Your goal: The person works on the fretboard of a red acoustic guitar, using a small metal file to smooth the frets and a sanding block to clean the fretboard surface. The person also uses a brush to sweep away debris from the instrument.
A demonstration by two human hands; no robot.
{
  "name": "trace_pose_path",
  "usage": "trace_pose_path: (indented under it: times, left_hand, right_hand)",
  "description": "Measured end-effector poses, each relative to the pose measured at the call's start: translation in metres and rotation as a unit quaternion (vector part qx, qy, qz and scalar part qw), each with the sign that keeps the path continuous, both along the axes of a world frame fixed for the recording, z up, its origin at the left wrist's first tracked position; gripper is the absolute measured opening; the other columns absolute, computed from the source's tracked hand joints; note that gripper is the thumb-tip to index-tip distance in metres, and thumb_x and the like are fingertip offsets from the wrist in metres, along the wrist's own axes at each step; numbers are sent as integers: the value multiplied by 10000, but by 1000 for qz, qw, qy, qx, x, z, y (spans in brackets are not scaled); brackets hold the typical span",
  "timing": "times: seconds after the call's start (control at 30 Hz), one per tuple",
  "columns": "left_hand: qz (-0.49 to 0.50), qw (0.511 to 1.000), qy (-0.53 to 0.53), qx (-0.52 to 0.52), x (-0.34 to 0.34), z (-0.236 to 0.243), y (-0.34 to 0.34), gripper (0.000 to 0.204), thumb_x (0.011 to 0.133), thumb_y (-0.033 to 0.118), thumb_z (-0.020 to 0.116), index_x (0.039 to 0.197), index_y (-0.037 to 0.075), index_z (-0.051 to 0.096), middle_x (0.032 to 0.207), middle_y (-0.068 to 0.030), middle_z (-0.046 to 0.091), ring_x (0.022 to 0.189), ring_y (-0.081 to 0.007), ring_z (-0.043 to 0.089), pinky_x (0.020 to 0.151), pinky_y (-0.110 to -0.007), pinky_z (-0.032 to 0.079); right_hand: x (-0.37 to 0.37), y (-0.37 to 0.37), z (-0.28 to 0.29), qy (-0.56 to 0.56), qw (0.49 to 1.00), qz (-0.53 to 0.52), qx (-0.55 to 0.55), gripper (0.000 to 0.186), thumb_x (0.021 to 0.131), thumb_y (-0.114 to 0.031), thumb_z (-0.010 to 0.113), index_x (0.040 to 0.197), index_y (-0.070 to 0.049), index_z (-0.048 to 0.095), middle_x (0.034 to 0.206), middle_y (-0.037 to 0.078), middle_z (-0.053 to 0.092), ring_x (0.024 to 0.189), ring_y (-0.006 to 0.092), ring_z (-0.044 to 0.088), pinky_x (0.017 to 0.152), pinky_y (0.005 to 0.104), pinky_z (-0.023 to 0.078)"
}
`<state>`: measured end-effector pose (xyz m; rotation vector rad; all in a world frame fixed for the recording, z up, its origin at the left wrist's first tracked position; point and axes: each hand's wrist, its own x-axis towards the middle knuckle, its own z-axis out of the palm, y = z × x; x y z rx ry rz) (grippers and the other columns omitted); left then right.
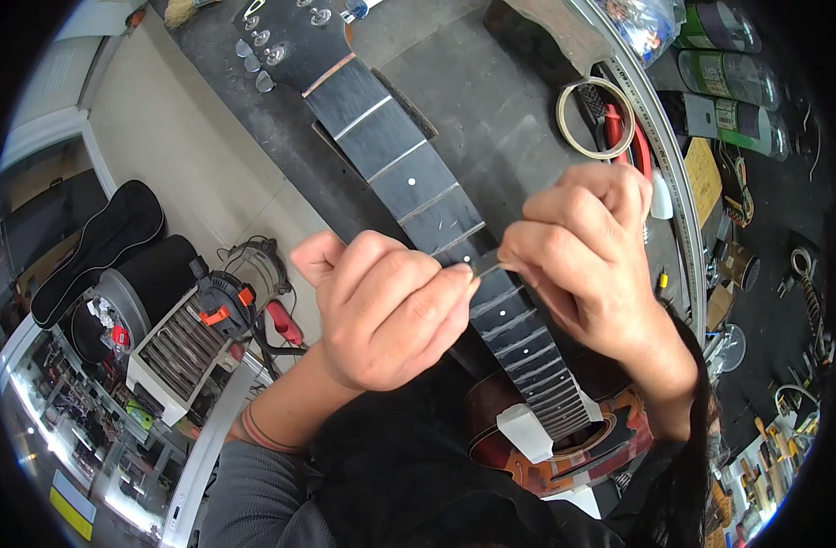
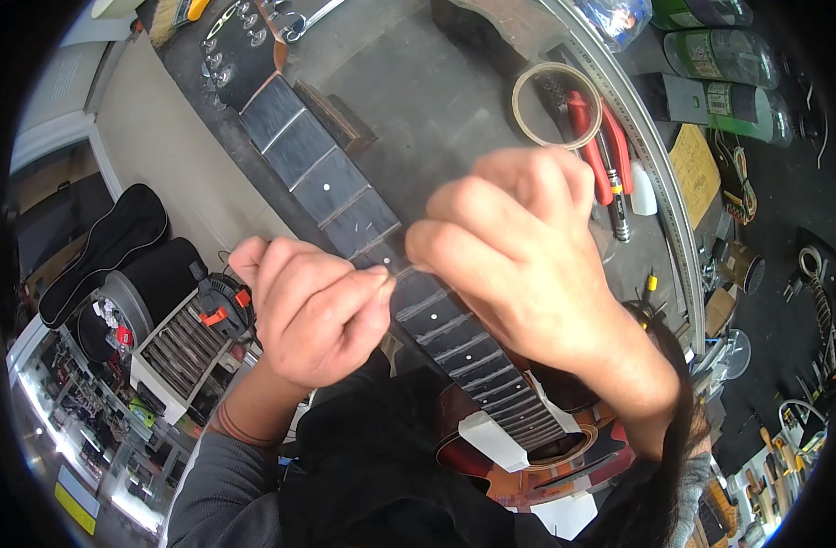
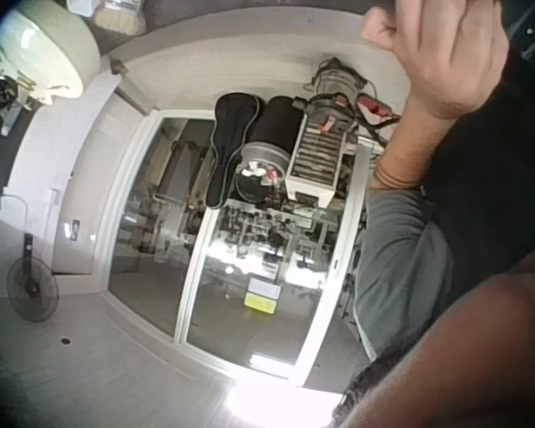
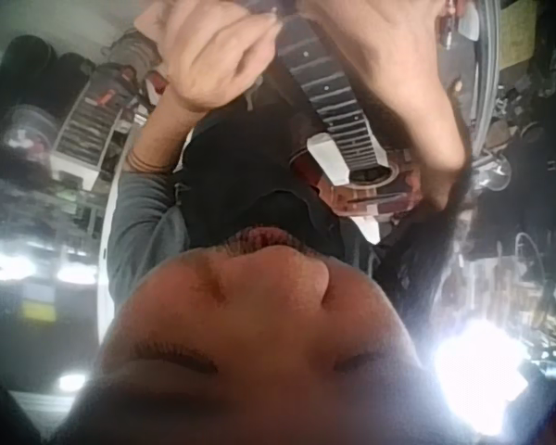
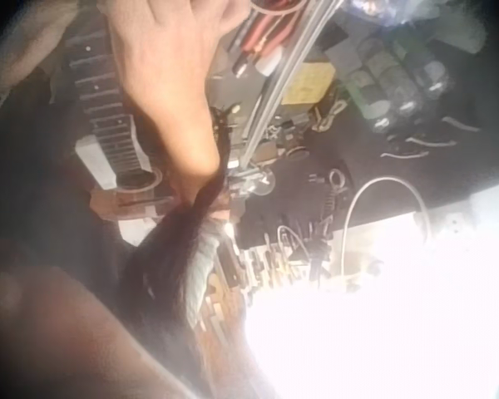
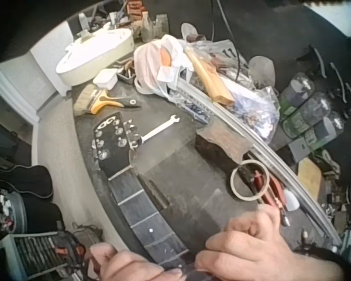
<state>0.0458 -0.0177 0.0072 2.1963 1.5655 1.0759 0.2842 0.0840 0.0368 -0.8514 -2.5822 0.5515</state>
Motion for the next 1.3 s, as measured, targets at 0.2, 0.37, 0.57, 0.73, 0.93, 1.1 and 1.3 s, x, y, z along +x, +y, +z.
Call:
trace_pose_path:
  times: [0.2, 0.37, 0.57, 0.73, 0.93, 1.1, 1.3]
  left_hand:
    - [11, 1000, -2, 16, -3, -7, 14, 344, 813, 60, 941, 1125, 140, 820, 957, 36, 723, 837, -205, 644, 928, -431, 370]
    - [10, 1000, 20, 19, -2, -6, 12, 349, 810, 58, 945, 1125, 141, 820, 958, 40, 728, 832, -205, 647, 915, -429, 362]
    - [-14, 1000, -1, -1, 1, 0, 10, 350, 796, 46, 937, 1115, 137, 825, 953, 32, 722, 815, -202, 639, 916, -426, 346]
    - [7, 1000, 9, 23, -3, -5, 21, 371, 772, 40, 930, 1116, 135, 827, 950, 33, 727, 814, -208, 641, 912, -427, 350]
    - [-15, 1000, 4, 2, 4, 2, 9, 345, 795, 61, 946, 1109, 136, 827, 944, 29, 713, 803, -200, 632, 924, -424, 342]
    - [-10, 1000, 1, 10, 1, -2, 17, 346, 795, 62, 948, 1110, 135, 826, 956, 28, 719, 812, -203, 636, 919, -433, 346]
    - [1, 1000, 27, 6, 0, 0, 18, 329, 802, 60, 951, 1096, 151, 834, 961, 36, 725, 827, -207, 643, 919, -440, 348]
  right_hand:
    - [-4, 13, -3, 17, 1000, -5, 13, 311, 854, -186, 933, 1125, -167, 782, 1156, 12, 706, 1142, 324, 632, 1054, 495, 420]
    - [-4, 14, -5, 15, 1000, -2, 5, 290, 874, -197, 924, 1126, -173, 784, 1155, 14, 705, 1147, 322, 635, 1049, 498, 415]
    - [6, 2, 0, 9, 1000, -14, -10, 269, 884, -204, 923, 1114, -170, 789, 1162, 11, 706, 1149, 318, 636, 1051, 501, 414]
    - [-4, 17, -8, 28, 999, -12, 16, 275, 877, -210, 928, 1111, -170, 790, 1165, 12, 705, 1157, 316, 632, 1060, 504, 413]
    - [8, 2, -1, 4, 1000, -14, -12, 288, 874, -202, 932, 1120, -168, 786, 1155, 13, 718, 1147, 317, 634, 1053, 501, 413]
    - [3, 10, -4, 21, 1000, -17, 0, 288, 876, -192, 934, 1120, -168, 782, 1155, 18, 717, 1149, 324, 637, 1056, 499, 417]
    - [2, 14, -4, 11, 1000, -12, -3, 287, 872, -186, 931, 1113, -167, 777, 1169, 18, 715, 1158, 331, 633, 1061, 503, 428]
